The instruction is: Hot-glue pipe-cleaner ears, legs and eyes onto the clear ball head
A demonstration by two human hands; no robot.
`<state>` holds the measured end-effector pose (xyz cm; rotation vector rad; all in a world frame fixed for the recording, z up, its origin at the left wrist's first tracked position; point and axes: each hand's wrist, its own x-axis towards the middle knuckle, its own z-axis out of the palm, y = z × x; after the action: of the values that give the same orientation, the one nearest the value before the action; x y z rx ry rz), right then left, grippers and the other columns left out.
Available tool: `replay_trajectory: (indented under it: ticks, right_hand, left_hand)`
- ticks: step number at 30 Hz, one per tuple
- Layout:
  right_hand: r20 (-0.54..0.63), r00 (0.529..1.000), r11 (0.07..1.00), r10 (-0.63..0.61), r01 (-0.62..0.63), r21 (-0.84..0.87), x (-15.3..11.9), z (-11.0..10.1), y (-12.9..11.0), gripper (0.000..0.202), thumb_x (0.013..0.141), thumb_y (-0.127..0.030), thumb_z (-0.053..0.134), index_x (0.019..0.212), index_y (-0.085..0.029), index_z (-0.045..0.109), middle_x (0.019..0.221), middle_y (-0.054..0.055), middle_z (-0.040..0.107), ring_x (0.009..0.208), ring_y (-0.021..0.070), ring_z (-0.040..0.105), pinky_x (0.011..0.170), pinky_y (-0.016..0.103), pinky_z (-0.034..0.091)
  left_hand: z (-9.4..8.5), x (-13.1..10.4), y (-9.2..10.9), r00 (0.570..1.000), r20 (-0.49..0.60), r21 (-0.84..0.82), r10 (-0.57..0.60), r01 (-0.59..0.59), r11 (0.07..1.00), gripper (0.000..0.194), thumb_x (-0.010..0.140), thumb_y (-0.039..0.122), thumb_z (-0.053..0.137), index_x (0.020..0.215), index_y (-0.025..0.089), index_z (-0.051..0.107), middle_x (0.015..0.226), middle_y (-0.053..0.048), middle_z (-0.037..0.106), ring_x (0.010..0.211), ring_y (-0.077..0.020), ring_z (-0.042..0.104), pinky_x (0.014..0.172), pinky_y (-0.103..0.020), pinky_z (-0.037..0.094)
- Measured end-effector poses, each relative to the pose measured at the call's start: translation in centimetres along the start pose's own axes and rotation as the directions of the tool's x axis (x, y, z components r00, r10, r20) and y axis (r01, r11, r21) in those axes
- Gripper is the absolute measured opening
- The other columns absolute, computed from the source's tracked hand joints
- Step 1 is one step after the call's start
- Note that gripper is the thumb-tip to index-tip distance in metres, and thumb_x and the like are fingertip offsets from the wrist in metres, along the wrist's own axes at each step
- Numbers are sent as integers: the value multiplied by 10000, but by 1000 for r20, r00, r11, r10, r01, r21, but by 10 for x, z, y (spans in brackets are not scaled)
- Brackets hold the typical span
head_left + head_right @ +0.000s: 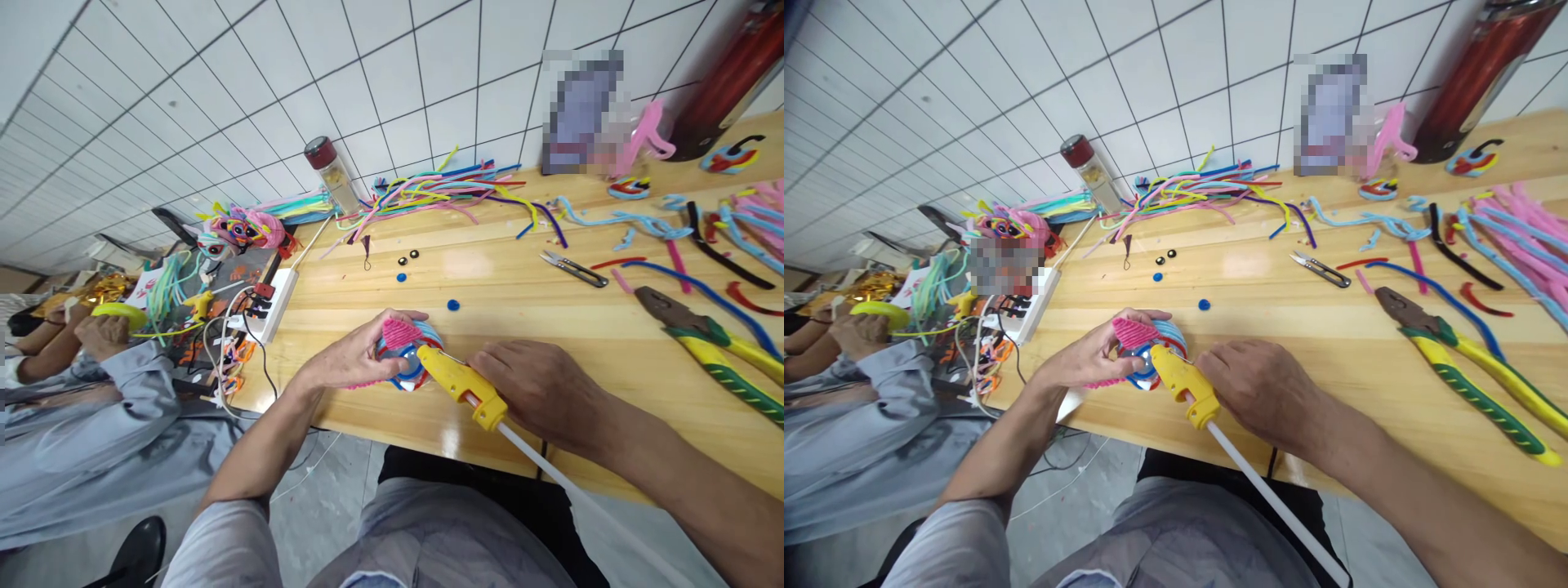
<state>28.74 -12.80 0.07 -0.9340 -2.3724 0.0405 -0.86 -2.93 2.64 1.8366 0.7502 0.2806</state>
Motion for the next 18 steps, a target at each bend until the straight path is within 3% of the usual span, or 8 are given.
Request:
replay_trajectory:
  ticks: [5, 13, 18]
  right_hand:
    - [-8, 1000, 1000, -3, 3, 26, 0, 2, 1, 145, 1045, -153, 527, 928, -199, 600, 768, 35, 700, 658, 185, 640, 622, 306, 389]
    - [45, 998, 994, 44, -48, 98, 3, -5, 0, 163, 1085, -203, 508, 945, -195, 590, 765, 51, 711, 655, 199, 666, 598, 317, 436]
    - [57, 996, 990, 63, -70, 122, 4, -8, 1, 171, 1017, -86, 479, 992, -190, 612, 770, 44, 730, 650, 186, 695, 575, 287, 457]
  left_hand:
    - [-1, 2, 2, 1000, 25, 55, 13, -15, 998, 686, 914, 415, 823, 1510, 248, 527, 1541, -158, 627, 1368, -312, 646, 1119, -457, 544]
    - [-4, 4, 10, 999, 39, 124, 12, -17, 992, 625, 925, 443, 801, 1462, 241, 553, 1637, -172, 546, 1414, -326, 620, 1163, -499, 514]
    - [-2, 4, 8, 999, 32, 161, 27, -31, 986, 876, 789, 425, 909, 1539, 226, 502, 1605, -184, 559, 1388, -342, 630, 1164, -499, 519]
